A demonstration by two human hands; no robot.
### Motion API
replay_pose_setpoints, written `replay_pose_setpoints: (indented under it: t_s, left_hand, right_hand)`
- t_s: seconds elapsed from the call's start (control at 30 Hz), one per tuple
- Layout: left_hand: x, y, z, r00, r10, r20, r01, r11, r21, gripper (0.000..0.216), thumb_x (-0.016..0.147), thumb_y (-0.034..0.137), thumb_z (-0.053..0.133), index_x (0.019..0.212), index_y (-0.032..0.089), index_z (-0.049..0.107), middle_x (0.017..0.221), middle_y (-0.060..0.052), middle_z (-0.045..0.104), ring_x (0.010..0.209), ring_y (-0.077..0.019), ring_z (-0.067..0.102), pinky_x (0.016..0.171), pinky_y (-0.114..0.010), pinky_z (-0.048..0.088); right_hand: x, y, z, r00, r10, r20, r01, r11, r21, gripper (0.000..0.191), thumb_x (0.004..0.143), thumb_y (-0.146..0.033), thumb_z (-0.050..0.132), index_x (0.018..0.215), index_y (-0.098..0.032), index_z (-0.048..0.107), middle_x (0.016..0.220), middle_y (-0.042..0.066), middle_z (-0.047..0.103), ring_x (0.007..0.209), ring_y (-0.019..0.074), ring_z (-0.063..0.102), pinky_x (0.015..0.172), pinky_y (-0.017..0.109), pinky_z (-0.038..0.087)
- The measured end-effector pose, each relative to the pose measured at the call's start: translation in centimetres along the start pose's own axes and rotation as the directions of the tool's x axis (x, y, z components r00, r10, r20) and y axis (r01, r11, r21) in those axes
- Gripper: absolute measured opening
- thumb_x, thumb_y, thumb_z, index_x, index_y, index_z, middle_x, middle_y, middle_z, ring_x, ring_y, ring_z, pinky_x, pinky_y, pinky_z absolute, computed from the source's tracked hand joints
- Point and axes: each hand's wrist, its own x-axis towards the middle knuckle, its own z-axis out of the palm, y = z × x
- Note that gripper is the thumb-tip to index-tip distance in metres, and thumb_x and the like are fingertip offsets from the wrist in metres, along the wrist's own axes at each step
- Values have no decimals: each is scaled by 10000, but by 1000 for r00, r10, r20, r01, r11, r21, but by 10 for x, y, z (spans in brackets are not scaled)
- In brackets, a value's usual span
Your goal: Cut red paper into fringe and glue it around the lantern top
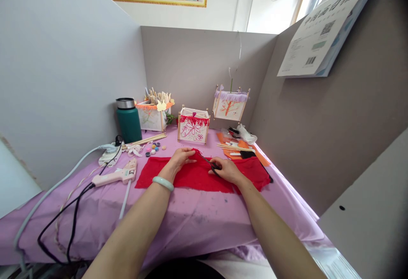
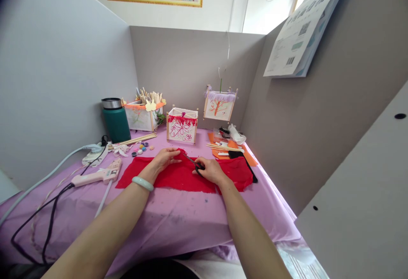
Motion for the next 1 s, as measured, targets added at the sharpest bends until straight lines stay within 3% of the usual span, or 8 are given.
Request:
replay_pose_setpoints:
  t_s: [1.0]
  left_hand:
    - [1,-2,-1,1000,-17,24,16,1000,12,53,663,87,676,687,82,629,646,-44,601,641,-132,594,669,-311,541]
  right_hand:
    - [0,0,1,1000,5,-8,-5,1000,-16,341,683,-435,673,931,-208,618,652,-36,562,571,93,468,547,195,314]
